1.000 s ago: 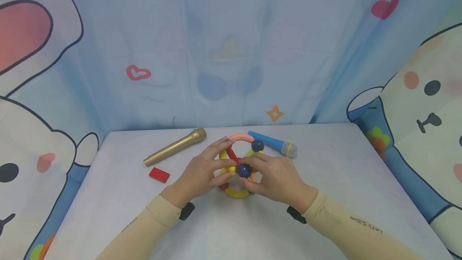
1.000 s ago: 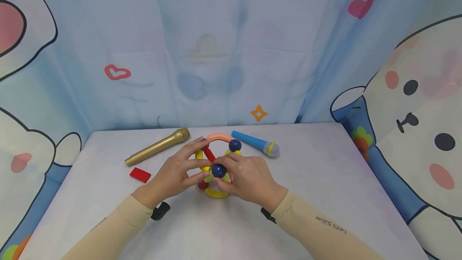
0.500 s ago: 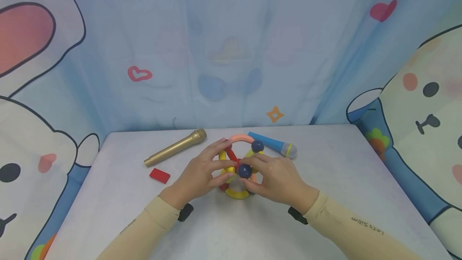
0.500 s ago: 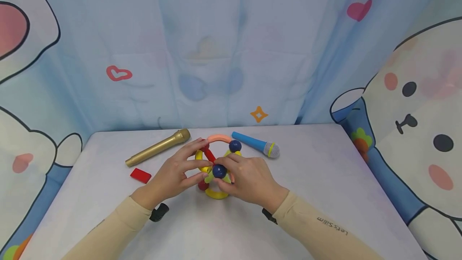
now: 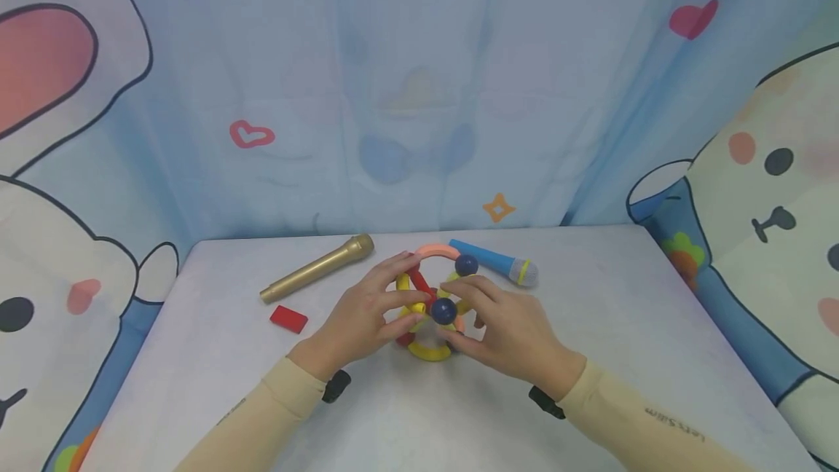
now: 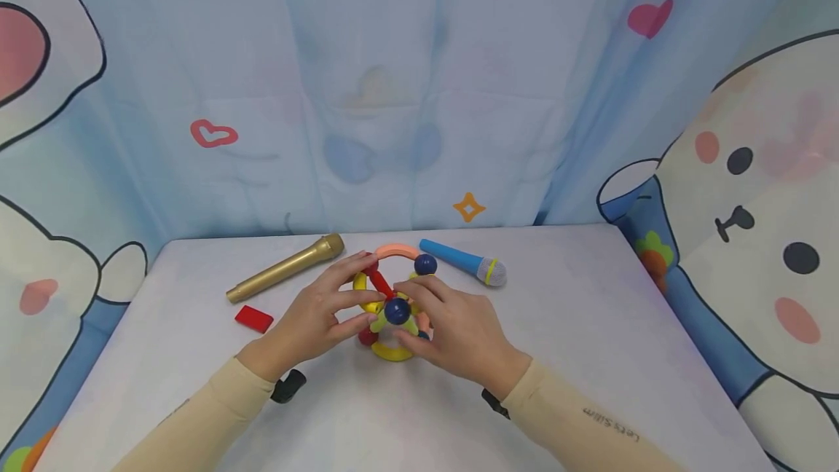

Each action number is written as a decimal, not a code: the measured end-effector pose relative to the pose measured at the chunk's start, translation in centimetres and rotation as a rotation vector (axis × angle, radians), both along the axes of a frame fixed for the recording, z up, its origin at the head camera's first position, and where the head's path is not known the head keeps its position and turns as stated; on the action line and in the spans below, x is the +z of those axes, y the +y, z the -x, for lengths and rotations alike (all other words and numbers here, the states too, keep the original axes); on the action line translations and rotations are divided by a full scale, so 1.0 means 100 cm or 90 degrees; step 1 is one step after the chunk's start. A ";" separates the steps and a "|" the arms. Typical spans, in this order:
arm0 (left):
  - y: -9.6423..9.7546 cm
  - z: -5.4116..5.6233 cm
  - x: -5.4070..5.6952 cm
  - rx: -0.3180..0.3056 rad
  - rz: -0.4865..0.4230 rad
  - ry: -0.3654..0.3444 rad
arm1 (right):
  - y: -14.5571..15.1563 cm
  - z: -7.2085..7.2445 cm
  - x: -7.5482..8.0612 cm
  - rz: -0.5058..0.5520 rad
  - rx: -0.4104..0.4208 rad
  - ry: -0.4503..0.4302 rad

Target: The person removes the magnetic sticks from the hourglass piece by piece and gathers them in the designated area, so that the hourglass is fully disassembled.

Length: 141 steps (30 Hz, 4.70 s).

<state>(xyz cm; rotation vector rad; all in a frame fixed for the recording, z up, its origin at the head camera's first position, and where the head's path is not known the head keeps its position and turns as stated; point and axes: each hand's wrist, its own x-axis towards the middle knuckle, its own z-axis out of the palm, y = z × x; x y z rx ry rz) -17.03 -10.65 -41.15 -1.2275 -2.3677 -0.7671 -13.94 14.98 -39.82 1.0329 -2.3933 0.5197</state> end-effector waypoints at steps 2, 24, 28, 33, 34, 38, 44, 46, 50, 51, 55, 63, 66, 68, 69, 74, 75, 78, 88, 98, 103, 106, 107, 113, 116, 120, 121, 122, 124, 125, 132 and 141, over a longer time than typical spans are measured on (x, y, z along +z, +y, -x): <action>0.000 0.000 0.000 0.003 -0.001 -0.002 | 0.000 0.001 0.000 0.002 0.015 -0.005; 0.000 -0.003 -0.001 0.007 -0.008 -0.038 | 0.000 0.007 0.002 -0.007 0.038 -0.032; 0.000 -0.003 -0.002 0.010 -0.010 -0.042 | 0.002 0.009 0.009 -0.017 0.047 -0.042; -0.001 -0.003 -0.003 0.006 -0.017 -0.039 | 0.004 0.019 0.023 -0.014 0.065 -0.055; -0.001 -0.003 -0.003 0.005 -0.019 -0.039 | 0.005 0.023 0.026 -0.011 0.068 -0.055; -0.001 -0.002 -0.004 0.000 -0.025 -0.038 | 0.004 0.042 0.039 0.000 0.074 -0.064; -0.002 -0.002 -0.005 0.003 -0.041 -0.042 | -0.008 0.074 0.053 -0.031 0.077 -0.202; -0.002 -0.002 -0.005 0.005 -0.044 -0.047 | -0.012 0.082 0.054 -0.047 0.077 -0.263; -0.003 -0.003 -0.005 0.008 -0.040 -0.055 | -0.019 0.093 0.051 -0.059 0.085 -0.381; -0.003 -0.004 -0.005 0.010 -0.038 -0.057 | -0.020 0.095 0.050 -0.057 0.087 -0.408; -0.006 -0.004 -0.006 0.012 -0.035 -0.060 | -0.023 0.099 0.046 -0.036 0.098 -0.480; -0.011 -0.003 -0.009 0.030 -0.031 -0.016 | -0.031 0.102 0.042 -0.038 0.125 -0.498; -0.011 -0.004 -0.008 0.043 -0.027 0.007 | -0.034 0.103 0.042 -0.040 0.133 -0.495; -0.012 -0.004 -0.009 0.052 -0.021 0.021 | -0.035 0.103 0.042 -0.040 0.137 -0.492; -0.012 -0.004 -0.009 0.058 -0.022 0.027 | -0.035 0.103 0.042 -0.038 0.138 -0.492; -0.013 -0.005 -0.012 0.059 -0.047 0.015 | -0.037 0.105 0.040 -0.031 0.139 -0.496; -0.014 -0.006 -0.012 0.056 -0.053 0.007 | -0.037 0.105 0.039 -0.029 0.139 -0.498; -0.014 -0.007 -0.013 0.044 -0.063 -0.016 | -0.038 0.106 0.038 -0.021 0.143 -0.505; -0.014 -0.008 -0.013 0.027 -0.079 -0.054 | -0.037 0.108 0.035 -0.021 0.155 -0.501; -0.017 -0.008 -0.013 0.023 -0.079 -0.042 | -0.039 0.108 0.036 -0.018 0.162 -0.506; -0.021 -0.010 -0.013 0.036 -0.071 -0.020 | -0.038 0.108 0.034 -0.011 0.163 -0.514; -0.025 -0.012 -0.012 0.059 -0.067 -0.026 | -0.036 0.108 0.033 -0.001 0.153 -0.522; -0.026 -0.012 -0.012 0.067 -0.064 -0.036 | -0.036 0.109 0.033 0.003 0.149 -0.526; -0.038 -0.015 -0.019 0.107 -0.002 -0.113 | -0.035 0.109 0.033 0.004 0.139 -0.535; -0.042 -0.016 -0.024 0.120 0.034 -0.156 | -0.035 0.109 0.034 0.001 0.128 -0.534; -0.048 -0.017 -0.031 0.160 0.077 -0.230 | -0.035 0.108 0.036 0.004 0.121 -0.538; -0.050 -0.017 -0.033 0.172 0.088 -0.246 | -0.035 0.108 0.036 0.005 0.122 -0.539; -0.052 -0.016 -0.035 0.181 0.097 -0.263 | -0.036 0.107 0.037 0.006 0.124 -0.540; -0.057 -0.016 -0.039 0.194 0.110 -0.292 | -0.036 0.107 0.037 0.006 0.127 -0.540; -0.060 -0.015 -0.042 0.197 0.114 -0.301 | -0.037 0.107 0.038 0.007 0.129 -0.542; -0.075 -0.013 -0.059 0.184 0.129 -0.300 | -0.037 0.106 0.039 0.013 0.124 -0.552; -0.086 -0.014 -0.074 0.168 0.195 -0.231 | -0.036 0.107 0.037 0.009 0.110 -0.552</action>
